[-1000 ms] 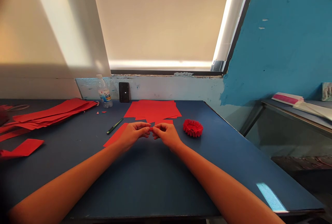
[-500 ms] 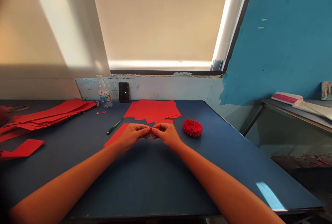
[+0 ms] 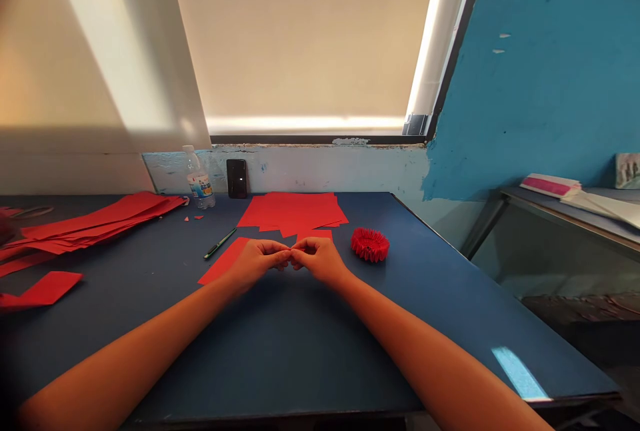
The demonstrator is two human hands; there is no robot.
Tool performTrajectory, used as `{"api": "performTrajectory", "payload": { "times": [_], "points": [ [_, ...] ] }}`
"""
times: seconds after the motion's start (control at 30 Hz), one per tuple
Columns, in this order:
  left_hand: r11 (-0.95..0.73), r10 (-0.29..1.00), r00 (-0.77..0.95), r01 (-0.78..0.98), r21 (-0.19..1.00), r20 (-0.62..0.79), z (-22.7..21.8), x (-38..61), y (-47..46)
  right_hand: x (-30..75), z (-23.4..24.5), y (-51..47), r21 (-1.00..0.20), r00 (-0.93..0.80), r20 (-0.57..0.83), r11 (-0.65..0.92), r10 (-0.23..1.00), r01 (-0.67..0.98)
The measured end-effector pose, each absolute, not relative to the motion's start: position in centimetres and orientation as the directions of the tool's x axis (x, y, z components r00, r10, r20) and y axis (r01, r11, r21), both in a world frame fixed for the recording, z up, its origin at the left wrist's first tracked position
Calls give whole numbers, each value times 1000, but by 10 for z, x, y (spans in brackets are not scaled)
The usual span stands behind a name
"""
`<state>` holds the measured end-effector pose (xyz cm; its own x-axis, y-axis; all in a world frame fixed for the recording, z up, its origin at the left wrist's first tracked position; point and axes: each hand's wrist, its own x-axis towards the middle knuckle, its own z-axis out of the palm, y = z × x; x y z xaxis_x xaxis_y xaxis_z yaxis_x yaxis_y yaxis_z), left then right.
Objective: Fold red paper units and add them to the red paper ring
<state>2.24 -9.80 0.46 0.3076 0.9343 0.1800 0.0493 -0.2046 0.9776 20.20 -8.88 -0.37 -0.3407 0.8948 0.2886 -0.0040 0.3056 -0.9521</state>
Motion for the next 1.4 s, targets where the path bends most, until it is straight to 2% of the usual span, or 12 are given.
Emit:
{"api": "performTrajectory", "payload": {
  "times": [0.17,0.3,0.43,0.63,0.8,0.93,1.1,1.23,1.4],
  "points": [
    [-135,946,292,-49,990,143,3,21,-96,202,-7,-86,-963,-352,268,256,897,-81],
    [-113,940,315,-73,991,130,1,20,-94,202,-7,-86,-964,-367,265,257,892,-70],
    [-113,935,334,-47,992,122,1,20,-95,204,-6,-86,-962,-376,263,269,889,-37],
    [-211,915,373,109,971,157,7,18,-98,206,-5,-87,-959,-391,246,282,887,37],
    [-266,912,350,114,957,211,6,19,-96,201,-6,-90,-927,-351,296,356,888,118],
    [-276,924,308,124,953,228,1,23,-93,200,-7,-91,-842,-286,398,471,872,262],
    [-265,932,279,91,960,231,1,30,-98,200,-5,-94,-642,-228,575,606,786,469],
    [-274,941,226,74,959,251,0,35,-102,196,-7,-97,-494,-211,675,646,706,582],
    [-384,917,172,136,913,360,-8,40,-104,191,-12,-98,-394,-205,731,648,651,652]
  ]
}}
